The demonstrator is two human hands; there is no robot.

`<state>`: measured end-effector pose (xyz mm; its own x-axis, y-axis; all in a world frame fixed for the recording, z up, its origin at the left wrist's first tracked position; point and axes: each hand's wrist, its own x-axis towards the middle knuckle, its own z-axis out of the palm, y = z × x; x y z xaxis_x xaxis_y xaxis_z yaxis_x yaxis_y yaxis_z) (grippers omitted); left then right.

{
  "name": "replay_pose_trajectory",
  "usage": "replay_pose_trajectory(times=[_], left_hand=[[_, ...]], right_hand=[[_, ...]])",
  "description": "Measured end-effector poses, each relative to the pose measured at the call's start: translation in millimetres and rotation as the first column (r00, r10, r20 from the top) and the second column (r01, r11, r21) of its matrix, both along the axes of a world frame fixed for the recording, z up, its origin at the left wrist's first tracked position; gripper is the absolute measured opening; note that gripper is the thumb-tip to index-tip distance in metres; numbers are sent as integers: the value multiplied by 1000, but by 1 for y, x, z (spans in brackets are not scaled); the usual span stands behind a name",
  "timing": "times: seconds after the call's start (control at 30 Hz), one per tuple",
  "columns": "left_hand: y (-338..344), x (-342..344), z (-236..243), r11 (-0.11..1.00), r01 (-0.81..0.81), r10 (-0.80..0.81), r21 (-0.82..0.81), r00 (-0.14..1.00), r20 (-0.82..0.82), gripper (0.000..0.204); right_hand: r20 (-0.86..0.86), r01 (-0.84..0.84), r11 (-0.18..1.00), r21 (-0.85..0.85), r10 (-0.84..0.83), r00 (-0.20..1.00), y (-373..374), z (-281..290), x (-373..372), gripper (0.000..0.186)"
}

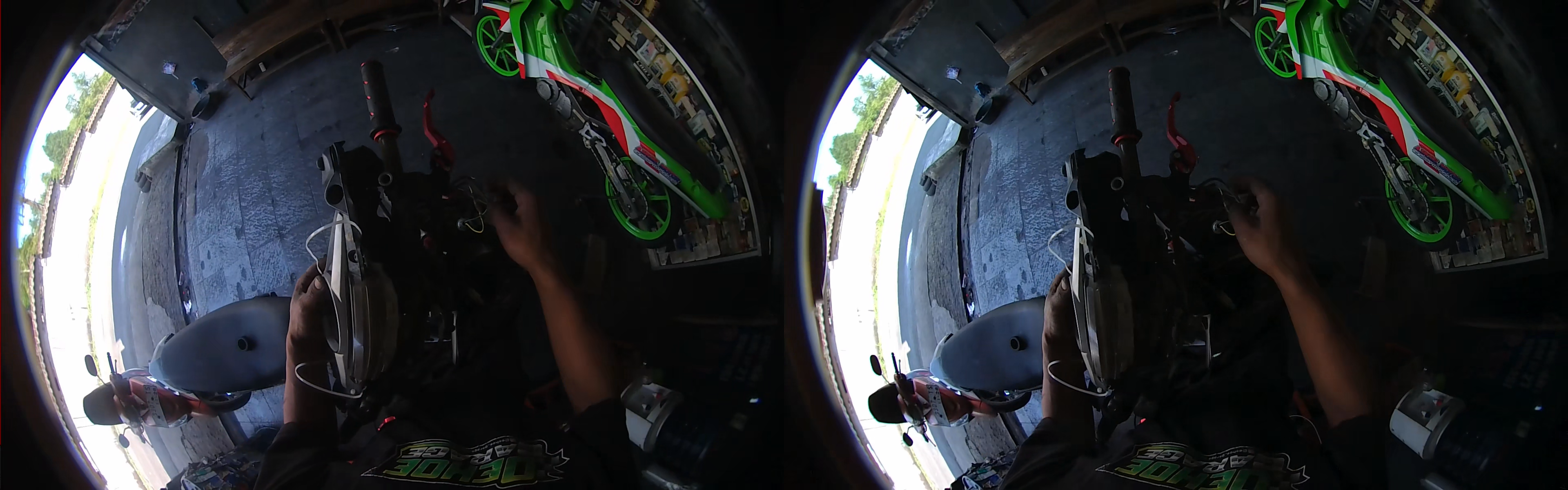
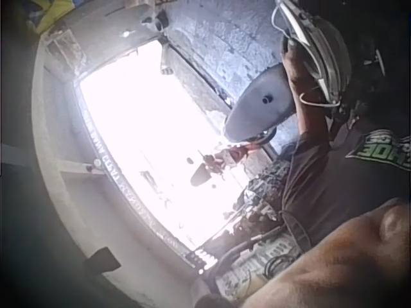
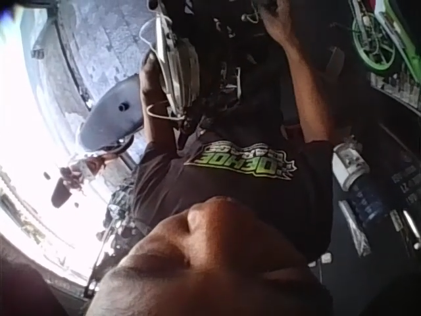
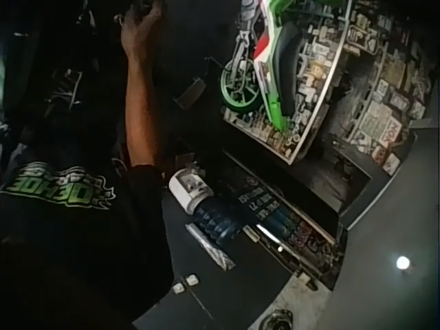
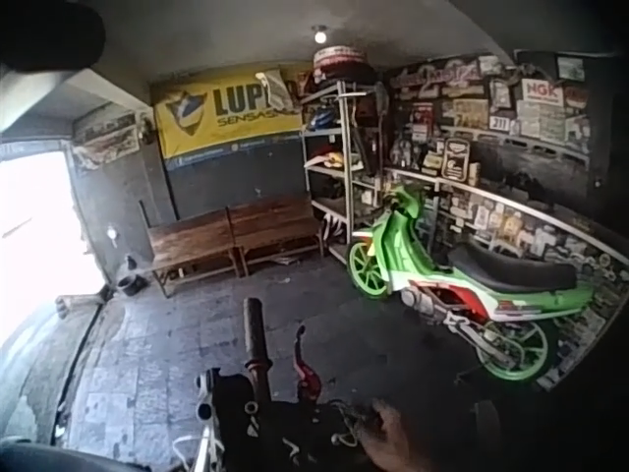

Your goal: Connect and organize electrical wiring and connectors behind the motorcycle headlamp assembly.

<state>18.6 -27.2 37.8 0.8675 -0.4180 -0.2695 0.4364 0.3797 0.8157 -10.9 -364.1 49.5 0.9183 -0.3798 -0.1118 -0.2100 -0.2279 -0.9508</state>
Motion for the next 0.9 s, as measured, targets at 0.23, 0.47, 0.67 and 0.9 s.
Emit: replay_pose_trajectory(times=[0.23, 0.47, 0.67, 0.9], left_hand=[[6, 4, -8, 994, 11, -15, 109, 999, 36, 70], [-15, 0, 24, 980, -42, 34, 196, 999, 42, 68], [-1, 2, 15, 957, 5, -36, 289, 994, 102, 67], [-3, 2, 23, 921, -64, -6, 385, 984, 180, 66]], right_hand=[[267, -114, 820, -561, 310, 913, 8, -33, 51, 51], [78, -385, 823, -418, 455, 887, 5, -23, 55, 41], [199, -284, 832, -477, 417, 887, 17, -9, 39, 38], [202, -269, 916, -297, 336, 920, 22, 22, 32, 36]])
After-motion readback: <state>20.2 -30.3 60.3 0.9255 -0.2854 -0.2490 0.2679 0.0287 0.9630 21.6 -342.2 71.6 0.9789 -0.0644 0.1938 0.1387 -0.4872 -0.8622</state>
